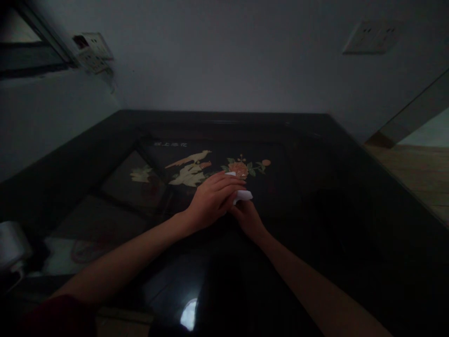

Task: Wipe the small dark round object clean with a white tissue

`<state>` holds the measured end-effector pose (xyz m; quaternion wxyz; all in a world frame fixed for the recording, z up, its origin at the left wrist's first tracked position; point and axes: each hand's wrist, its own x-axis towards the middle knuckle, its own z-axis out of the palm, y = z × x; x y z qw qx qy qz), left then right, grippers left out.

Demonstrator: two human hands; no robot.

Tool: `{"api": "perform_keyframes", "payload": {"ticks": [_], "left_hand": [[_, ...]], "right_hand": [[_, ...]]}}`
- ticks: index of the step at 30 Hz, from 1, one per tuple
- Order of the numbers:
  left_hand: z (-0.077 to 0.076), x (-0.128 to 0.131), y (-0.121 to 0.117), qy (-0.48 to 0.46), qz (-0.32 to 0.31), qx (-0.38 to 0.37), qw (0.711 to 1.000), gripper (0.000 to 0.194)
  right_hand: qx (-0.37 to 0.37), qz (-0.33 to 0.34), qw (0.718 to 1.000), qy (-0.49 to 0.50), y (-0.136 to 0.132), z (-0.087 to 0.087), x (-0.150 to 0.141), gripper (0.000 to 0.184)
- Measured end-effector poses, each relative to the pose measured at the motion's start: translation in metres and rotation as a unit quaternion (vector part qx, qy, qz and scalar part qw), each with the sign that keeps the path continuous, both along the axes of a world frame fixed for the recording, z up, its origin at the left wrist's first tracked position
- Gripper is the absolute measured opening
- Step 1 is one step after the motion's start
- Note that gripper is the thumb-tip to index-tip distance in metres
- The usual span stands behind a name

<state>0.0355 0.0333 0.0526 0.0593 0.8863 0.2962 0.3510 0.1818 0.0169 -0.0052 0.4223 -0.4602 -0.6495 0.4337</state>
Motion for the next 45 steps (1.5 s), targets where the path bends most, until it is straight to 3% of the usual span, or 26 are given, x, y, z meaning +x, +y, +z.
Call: {"api": "perform_keyframes", "payload": {"ticks": [6, 12, 15, 18, 21, 23, 25, 27, 30, 36, 38, 41, 45], "left_hand": [[0.001, -0.001, 0.003, -0.048, -0.01, -0.043, 0.998, 0.027], [-0.003, -0.004, 0.008, -0.171, 0.006, -0.199, 0.965, 0.03], [-0.008, -0.003, 0.011, -0.264, 0.038, -0.314, 0.911, 0.032], [-0.014, 0.0, 0.014, -0.363, 0.072, -0.431, 0.823, 0.033], [-0.024, 0.003, 0.018, -0.447, 0.065, -0.502, 0.738, 0.032], [-0.03, 0.005, 0.021, -0.478, 0.062, -0.521, 0.705, 0.03], [-0.034, 0.006, 0.022, -0.481, 0.061, -0.528, 0.697, 0.03], [-0.033, 0.005, 0.02, -0.466, 0.057, -0.523, 0.711, 0.031], [-0.024, 0.002, 0.016, -0.421, 0.064, -0.488, 0.762, 0.032], [-0.005, -0.004, 0.008, -0.224, 0.074, -0.313, 0.92, 0.036], [-0.001, -0.005, 0.005, -0.15, 0.061, -0.241, 0.957, 0.036], [0.004, -0.005, 0.002, -0.055, 0.046, -0.155, 0.985, 0.034], [0.007, -0.004, -0.002, 0.009, 0.028, -0.082, 0.996, 0.033]], "right_hand": [[-0.007, -0.011, 1.0, -0.004, 0.0, -0.004, 0.002, 0.04], [-0.021, 0.005, 0.997, 0.075, 0.0, -0.009, 0.001, 0.044], [-0.021, 0.008, 0.997, 0.078, 0.0, -0.01, 0.002, 0.054], [-0.014, 0.016, 0.996, 0.087, -0.001, -0.009, 0.003, 0.06], [-0.028, 0.033, 0.993, 0.112, -0.002, -0.007, 0.003, 0.064], [-0.035, 0.04, 0.991, 0.124, -0.003, -0.007, 0.002, 0.065], [-0.03, 0.041, 0.991, 0.125, -0.003, -0.007, 0.002, 0.065], [-0.017, 0.041, 0.992, 0.119, -0.002, -0.008, 0.002, 0.066], [-0.008, 0.04, 0.993, 0.109, -0.001, -0.011, 0.003, 0.068], [-0.006, 0.027, 0.997, 0.075, -0.001, -0.011, 0.003, 0.068], [-0.007, 0.028, 0.997, 0.071, -0.001, -0.009, 0.002, 0.065], [-0.013, 0.025, 0.997, 0.068, -0.002, -0.006, 0.001, 0.055], [-0.033, 0.01, 0.998, 0.059, -0.003, -0.004, 0.001, 0.041]]}}
